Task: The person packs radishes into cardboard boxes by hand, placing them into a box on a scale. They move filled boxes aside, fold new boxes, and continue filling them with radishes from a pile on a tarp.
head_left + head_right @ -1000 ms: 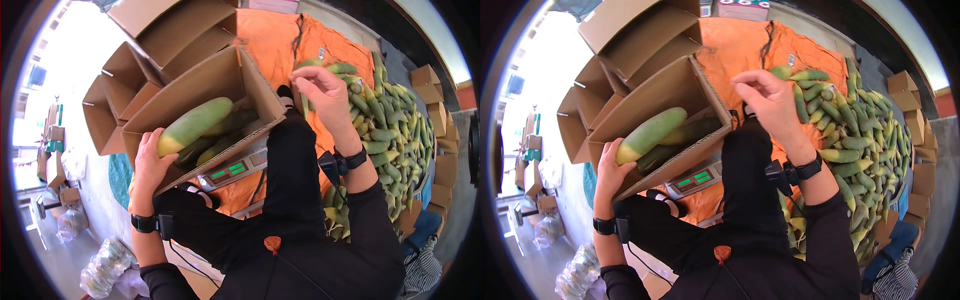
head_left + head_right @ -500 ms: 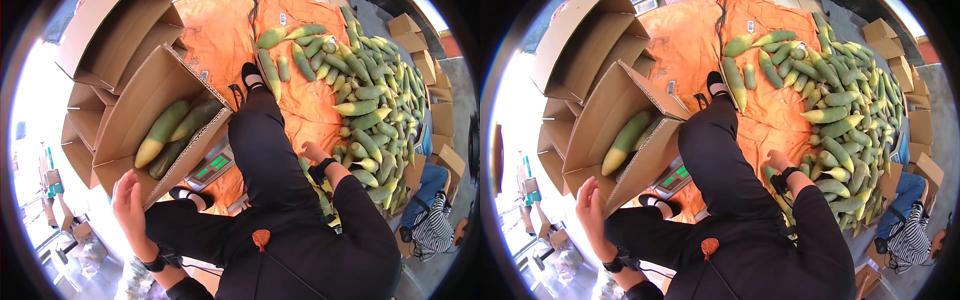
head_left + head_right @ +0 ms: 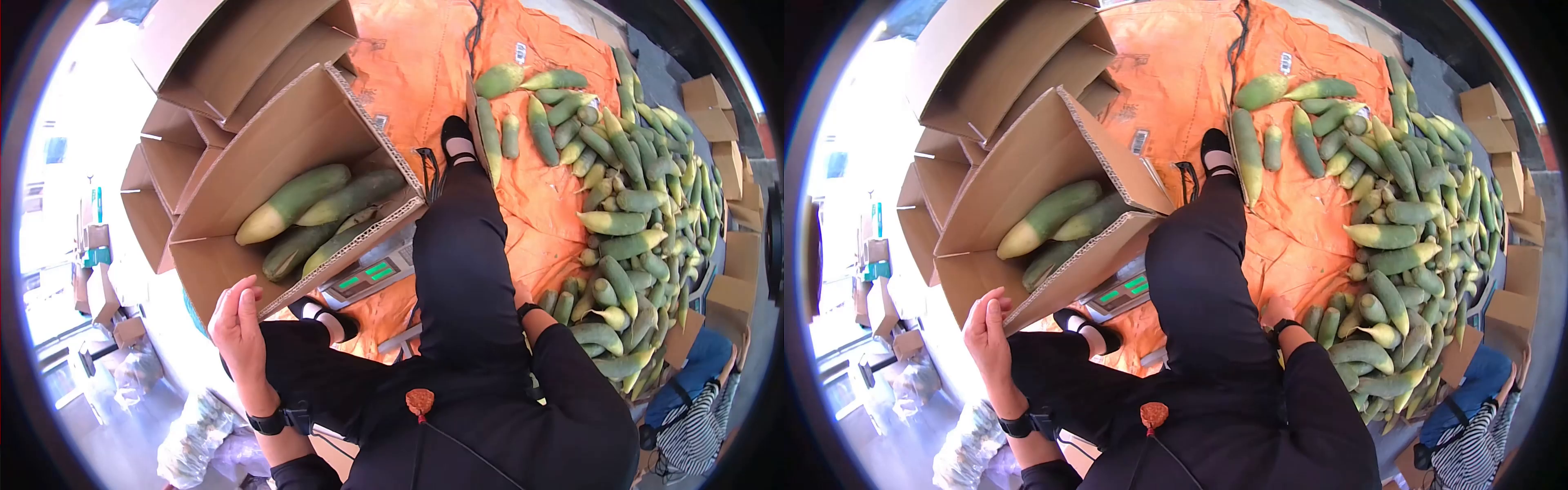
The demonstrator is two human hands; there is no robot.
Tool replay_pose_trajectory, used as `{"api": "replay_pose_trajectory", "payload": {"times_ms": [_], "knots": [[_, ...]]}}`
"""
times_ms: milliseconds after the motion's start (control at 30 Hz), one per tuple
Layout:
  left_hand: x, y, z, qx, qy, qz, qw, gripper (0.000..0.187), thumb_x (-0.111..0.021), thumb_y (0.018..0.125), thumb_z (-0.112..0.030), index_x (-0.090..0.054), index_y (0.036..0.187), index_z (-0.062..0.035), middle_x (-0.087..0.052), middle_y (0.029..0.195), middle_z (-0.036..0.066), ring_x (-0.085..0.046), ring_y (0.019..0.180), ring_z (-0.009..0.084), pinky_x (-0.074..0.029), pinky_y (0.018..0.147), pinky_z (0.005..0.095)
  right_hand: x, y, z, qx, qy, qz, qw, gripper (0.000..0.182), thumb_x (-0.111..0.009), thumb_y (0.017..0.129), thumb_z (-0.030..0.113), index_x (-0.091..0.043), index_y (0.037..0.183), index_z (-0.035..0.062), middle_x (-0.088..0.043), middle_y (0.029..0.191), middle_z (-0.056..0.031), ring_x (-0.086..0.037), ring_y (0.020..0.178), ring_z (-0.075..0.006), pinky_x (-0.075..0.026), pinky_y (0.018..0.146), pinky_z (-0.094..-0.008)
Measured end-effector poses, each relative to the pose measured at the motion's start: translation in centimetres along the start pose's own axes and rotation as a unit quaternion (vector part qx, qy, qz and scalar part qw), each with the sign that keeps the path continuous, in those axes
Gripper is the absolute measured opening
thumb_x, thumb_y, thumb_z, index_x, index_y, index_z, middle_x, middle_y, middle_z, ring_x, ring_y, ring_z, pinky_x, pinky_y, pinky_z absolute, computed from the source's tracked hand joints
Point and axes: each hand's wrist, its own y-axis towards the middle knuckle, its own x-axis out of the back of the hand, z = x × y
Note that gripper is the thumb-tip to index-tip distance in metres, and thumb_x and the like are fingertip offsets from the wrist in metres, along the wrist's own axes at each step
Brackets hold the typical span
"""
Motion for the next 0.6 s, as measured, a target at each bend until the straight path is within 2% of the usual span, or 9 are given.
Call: {"api": "replay_pose_trajectory", "payload": {"times_ms": [100,133,233,300,367,400,433,500,600], "knots": [[-0.1,0.1,-0.1,-0.02,-0.005,-0.012,1.0,0.015,-0.055,0.093,-0.006,-0.066,0.099,0.0021,-0.064,0.079,0.008,-0.062,0.075,0.0155,-0.047,0.069,0.0261,0.9,-0.8,-0.4,-0.009,0.054,0.02,0.998,0.055,-0.078,0.066,0.028,-0.06,0.111,0.0021,-0.062,0.113,-0.0198,-0.057,0.112,-0.0351,-0.048,0.094,-0.0401],[0.0,0.1,0.0,-0.026,0.005,-0.008,1.0,0.018,-0.053,0.096,-0.009,-0.067,0.101,0.0012,-0.065,0.081,0.006,-0.061,0.075,0.0119,-0.047,0.068,0.0241,-0.3,0.8,-1.7,0.031,0.074,0.046,0.996,0.056,-0.075,0.07,0.033,-0.058,0.113,-0.0005,-0.063,0.111,-0.0218,-0.06,0.108,-0.0348,-0.05,0.091,-0.0385],[0.0,0.1,-0.1,-0.037,-0.005,-0.015,0.999,0.017,-0.054,0.095,-0.008,-0.066,0.101,0.0012,-0.065,0.08,0.006,-0.061,0.075,0.0121,-0.047,0.067,0.0242,-2.7,3.3,-5.7,0.054,0.105,-0.001,0.993,0.053,-0.072,0.073,0.032,-0.058,0.114,0.0014,-0.064,0.106,-0.0228,-0.061,0.106,-0.0353,-0.051,0.088,-0.0386],[0.1,0.1,-0.1,-0.048,-0.004,-0.021,0.999,0.016,-0.054,0.094,-0.007,-0.066,0.101,0.0011,-0.065,0.08,0.007,-0.061,0.074,0.0127,-0.047,0.067,0.0246,-0.8,2.1,-5.6,0.055,0.037,0.013,0.998,0.051,-0.074,0.071,0.027,-0.058,0.113,0.0035,-0.065,0.103,-0.0236,-0.061,0.104,-0.0363,-0.052,0.085,-0.0407],[0.2,0.0,-0.3,-0.044,-0.011,-0.017,0.999,0.014,-0.057,0.091,-0.006,-0.065,0.099,0.0023,-0.065,0.081,0.01,-0.063,0.075,0.0175,-0.048,0.069,0.027,5.4,-4.5,-1.9,-0.057,0.207,-0.063,0.975,0.051,-0.077,0.067,0.023,-0.056,0.11,0.0038,-0.065,0.099,-0.0221,-0.062,0.098,-0.0376,-0.051,0.082,-0.0428],[0.2,0.0,-0.2,-0.045,-0.016,-0.018,0.999,0.014,-0.057,0.091,-0.006,-0.065,0.099,0.0023,-0.065,0.081,0.01,-0.063,0.075,0.0175,-0.048,0.069,0.027,3.8,-2.7,-4.3,0.014,0.19,-0.133,0.973,0.048,-0.076,0.067,0.017,-0.054,0.107,0.0029,-0.062,0.098,-0.0199,-0.062,0.093,-0.0352,-0.05,0.081,-0.0418],[0.2,0.0,-0.1,-0.05,-0.014,-0.019,0.998,0.014,-0.057,0.091,-0.006,-0.065,0.098,0.0025,-0.065,0.081,0.01,-0.063,0.074,0.0176,-0.048,0.068,0.0269,4.4,-2.9,-4.5,0.013,0.189,-0.137,0.972,0.048,-0.076,0.067,0.017,-0.054,0.107,0.0029,-0.062,0.098,-0.0199,-0.062,0.093,-0.0352,-0.05,0.081,-0.0419],[0.2,-0.1,0.0,-0.059,-0.017,-0.02,0.998,0.014,-0.057,0.091,-0.006,-0.065,0.098,0.0027,-0.065,0.081,0.01,-0.063,0.073,0.0177,-0.048,0.067,0.0269,7.5,-4.2,-3.8,0.077,0.231,-0.261,0.934,0.046,-0.075,0.069,0.013,-0.054,0.108,0.0032,-0.061,0.098,-0.0187,-0.061,0.093,-0.0331,-0.049,0.082,-0.0404],[0.2,0.0,0.2,-0.063,-0.025,-0.027,0.997,0.014,-0.058,0.091,-0.006,-0.065,0.098,0.0024,-0.064,0.08,0.01,-0.063,0.071,0.0179,-0.048,0.066,0.0273,11.9,-4.3,-3.1,0.114,0.333,-0.355,0.866,0.048,-0.075,0.07,0.009,-0.053,0.112,0.0014,-0.059,0.098,-0.0139,-0.059,0.092,-0.0257,-0.048,0.082,-0.0357]]}}
